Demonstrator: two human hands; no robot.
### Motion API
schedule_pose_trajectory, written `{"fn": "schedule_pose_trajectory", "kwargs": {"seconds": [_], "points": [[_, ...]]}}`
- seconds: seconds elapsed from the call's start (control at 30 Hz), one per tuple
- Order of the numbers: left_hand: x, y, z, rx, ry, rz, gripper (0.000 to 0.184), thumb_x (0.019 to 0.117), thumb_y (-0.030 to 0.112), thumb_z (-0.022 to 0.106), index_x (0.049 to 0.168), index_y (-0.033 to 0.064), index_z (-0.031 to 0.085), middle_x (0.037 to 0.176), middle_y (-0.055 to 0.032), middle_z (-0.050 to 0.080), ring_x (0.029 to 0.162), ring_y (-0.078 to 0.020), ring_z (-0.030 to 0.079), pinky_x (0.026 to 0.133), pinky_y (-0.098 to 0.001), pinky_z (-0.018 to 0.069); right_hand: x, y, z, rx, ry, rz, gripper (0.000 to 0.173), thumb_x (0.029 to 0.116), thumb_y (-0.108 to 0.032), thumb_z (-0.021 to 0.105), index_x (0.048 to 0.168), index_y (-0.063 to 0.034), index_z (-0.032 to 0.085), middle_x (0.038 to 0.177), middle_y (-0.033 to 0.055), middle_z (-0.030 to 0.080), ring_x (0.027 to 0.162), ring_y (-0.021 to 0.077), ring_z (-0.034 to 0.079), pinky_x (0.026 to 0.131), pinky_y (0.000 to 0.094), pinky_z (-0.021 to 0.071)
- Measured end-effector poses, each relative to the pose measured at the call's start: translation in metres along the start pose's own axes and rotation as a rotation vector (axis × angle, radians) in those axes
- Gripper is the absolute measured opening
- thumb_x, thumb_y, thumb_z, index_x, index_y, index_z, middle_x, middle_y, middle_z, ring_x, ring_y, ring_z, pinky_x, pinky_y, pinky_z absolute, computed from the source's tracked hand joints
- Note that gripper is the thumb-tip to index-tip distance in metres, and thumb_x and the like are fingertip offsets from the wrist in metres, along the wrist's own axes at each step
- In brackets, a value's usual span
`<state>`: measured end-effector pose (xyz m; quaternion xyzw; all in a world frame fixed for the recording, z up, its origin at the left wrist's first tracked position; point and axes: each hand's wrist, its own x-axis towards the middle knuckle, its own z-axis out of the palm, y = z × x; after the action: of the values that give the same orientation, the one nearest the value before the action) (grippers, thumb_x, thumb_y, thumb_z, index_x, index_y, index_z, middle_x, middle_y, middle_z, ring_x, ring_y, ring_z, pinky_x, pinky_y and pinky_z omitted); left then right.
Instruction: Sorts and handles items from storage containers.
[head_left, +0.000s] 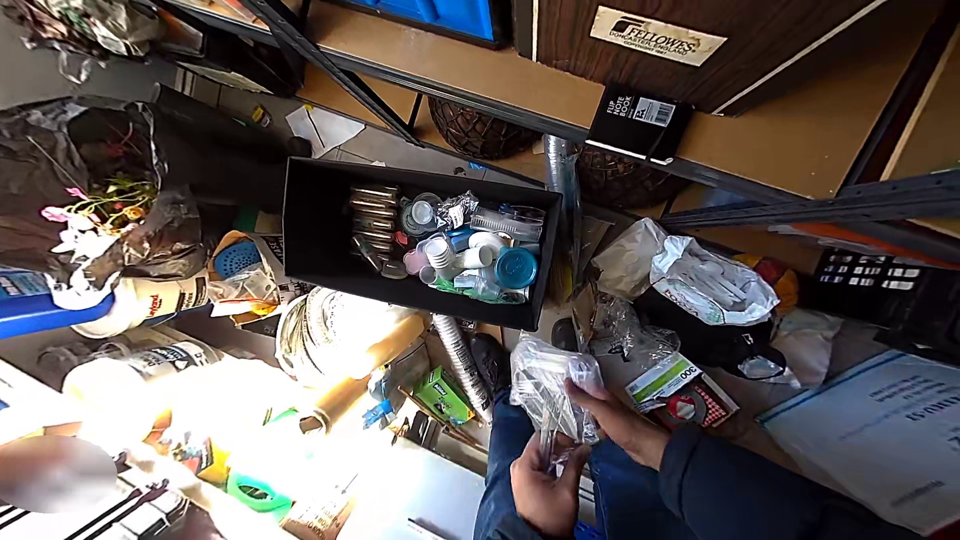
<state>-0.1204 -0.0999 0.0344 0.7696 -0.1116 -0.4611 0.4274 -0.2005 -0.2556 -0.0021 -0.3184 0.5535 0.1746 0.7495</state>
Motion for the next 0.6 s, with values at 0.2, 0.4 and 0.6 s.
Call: {"fn": "schedule_pose_trajectory", "kwargs": {"seconds": [0.2,0.4,0.6], "points": [[0.013,-0.032,-0.006,0.207,-0.005,-0.309,0.03,0.0846,0.038,0.081,0.108,0.0191,0.075,0.096,0.0062,0.077,0.085,-0.0055,0.072,0.082,-0.0365,0.0618,0.064,0.042,0.005,-0.233,0.183,0.083,0.038,0.1062,-0.023,0.054,0.135,0.0014,0.049,0.102,0.0172,0.068,0.08,0.0248,0.072,0.069,0.0433,0.0626],[0.004,-0.022,-0.006,0.07,-0.004,-0.337,0.037,0.0929,0.036,0.073,0.118,0.0089,0.07,0.1,0.0014,0.077,0.089,-0.0075,0.073,0.086,-0.0337,0.062,0.111,0.048,0.04,-0.875,0.089,0.157,0.04,0.1056,-0.029,0.049,0.127,0.0025,0.062,0.121,0.0245,0.067,0.116,0.0373,0.065,0.1,0.0566,0.0501],[0.006,-0.022,-0.019,-0.162,0.143,-0.175,0.03,0.0945,0.02,0.073,0.114,-0.0021,0.067,0.091,-0.0063,0.076,0.078,-0.0153,0.074,0.075,-0.0345,0.0648,0.15,0.064,0.096,-0.722,-0.278,-0.006,0.041,0.1043,-0.029,0.059,0.128,0.005,0.061,0.115,0.024,0.069,0.107,0.0324,0.068,0.099,0.0497,0.0522]]}}
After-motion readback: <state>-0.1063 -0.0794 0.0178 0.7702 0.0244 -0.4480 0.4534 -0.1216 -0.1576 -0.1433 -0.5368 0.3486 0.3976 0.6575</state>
